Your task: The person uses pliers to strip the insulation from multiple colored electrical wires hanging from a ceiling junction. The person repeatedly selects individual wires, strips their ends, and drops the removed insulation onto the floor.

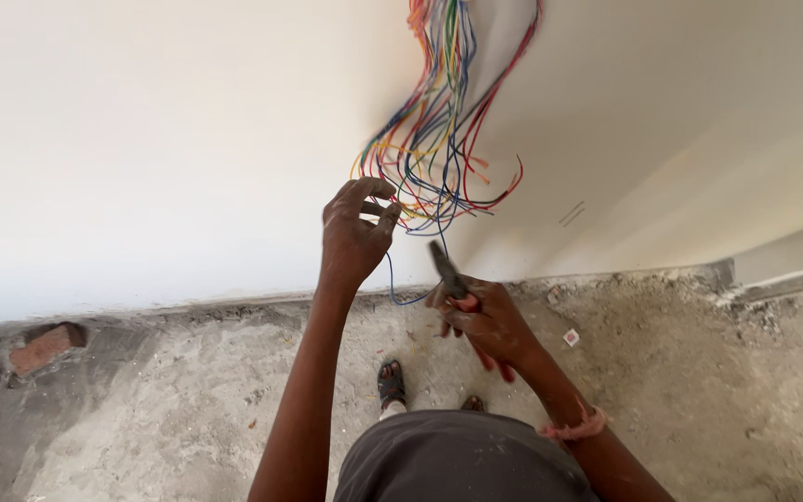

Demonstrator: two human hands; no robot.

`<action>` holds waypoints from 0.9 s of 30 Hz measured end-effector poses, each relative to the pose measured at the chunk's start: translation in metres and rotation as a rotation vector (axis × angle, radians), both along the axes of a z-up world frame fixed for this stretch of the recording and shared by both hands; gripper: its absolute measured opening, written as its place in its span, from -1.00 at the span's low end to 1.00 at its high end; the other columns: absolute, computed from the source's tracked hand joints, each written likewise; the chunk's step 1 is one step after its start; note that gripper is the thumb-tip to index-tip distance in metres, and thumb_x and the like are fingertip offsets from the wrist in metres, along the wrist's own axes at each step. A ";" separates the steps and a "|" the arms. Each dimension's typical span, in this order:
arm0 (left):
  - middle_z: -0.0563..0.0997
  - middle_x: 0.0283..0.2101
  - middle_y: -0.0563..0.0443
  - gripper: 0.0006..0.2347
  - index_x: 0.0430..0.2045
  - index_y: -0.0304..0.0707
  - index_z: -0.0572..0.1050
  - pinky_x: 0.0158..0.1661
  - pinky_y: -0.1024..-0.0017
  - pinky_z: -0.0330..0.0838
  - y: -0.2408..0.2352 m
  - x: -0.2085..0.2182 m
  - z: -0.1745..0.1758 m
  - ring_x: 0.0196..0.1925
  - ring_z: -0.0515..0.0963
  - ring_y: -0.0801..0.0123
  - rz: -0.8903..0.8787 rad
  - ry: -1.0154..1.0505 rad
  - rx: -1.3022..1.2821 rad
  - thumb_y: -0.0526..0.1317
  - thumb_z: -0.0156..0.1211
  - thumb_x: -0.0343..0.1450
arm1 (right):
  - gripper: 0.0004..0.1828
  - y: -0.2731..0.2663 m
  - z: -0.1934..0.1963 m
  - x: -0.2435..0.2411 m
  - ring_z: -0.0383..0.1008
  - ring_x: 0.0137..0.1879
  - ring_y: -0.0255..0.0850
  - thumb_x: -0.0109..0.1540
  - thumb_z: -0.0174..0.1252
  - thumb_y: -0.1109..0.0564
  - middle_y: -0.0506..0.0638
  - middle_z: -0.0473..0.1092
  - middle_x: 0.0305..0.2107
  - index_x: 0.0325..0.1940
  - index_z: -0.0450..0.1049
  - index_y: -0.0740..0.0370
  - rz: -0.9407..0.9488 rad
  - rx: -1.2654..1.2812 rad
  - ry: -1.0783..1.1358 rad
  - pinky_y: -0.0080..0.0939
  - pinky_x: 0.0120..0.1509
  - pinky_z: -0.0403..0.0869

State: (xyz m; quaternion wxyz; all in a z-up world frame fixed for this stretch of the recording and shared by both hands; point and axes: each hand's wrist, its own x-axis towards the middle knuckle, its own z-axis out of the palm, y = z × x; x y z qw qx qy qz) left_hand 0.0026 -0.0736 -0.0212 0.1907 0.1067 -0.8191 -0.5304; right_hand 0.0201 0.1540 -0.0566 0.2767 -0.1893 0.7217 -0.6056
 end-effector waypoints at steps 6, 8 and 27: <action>0.68 -0.08 -0.13 -0.79 -0.21 -0.28 0.54 0.00 0.26 0.54 -0.001 -0.059 -0.081 0.00 0.66 0.06 -0.025 0.228 -0.265 -0.50 0.15 0.34 | -0.97 0.031 0.003 -0.010 0.48 -0.43 -0.29 0.25 0.14 0.28 0.05 0.55 -0.33 -0.28 0.46 0.30 -0.130 -0.140 -0.063 -0.21 -0.29 0.56; 0.64 -0.03 -0.21 -0.70 -0.06 -0.34 0.50 0.03 0.18 0.46 0.003 -0.075 -0.108 0.01 0.60 -0.05 0.032 0.155 -0.276 -0.51 0.10 0.33 | -0.97 0.032 0.001 -0.015 0.47 -0.43 -0.29 0.26 0.13 0.27 0.06 0.55 -0.37 -0.28 0.44 0.29 -0.172 -0.169 -0.081 -0.22 -0.29 0.55; 0.71 -0.40 -0.09 -0.88 -0.32 -0.32 0.65 -0.20 0.22 0.55 -0.008 -0.008 -0.062 -0.36 0.68 0.22 0.385 -0.079 0.042 -0.28 0.22 0.39 | -0.95 0.033 0.019 -0.019 0.39 -0.46 -0.31 0.28 0.12 0.28 0.04 0.51 -0.45 -0.24 0.49 0.31 -0.368 -0.187 -0.175 -0.27 -0.33 0.43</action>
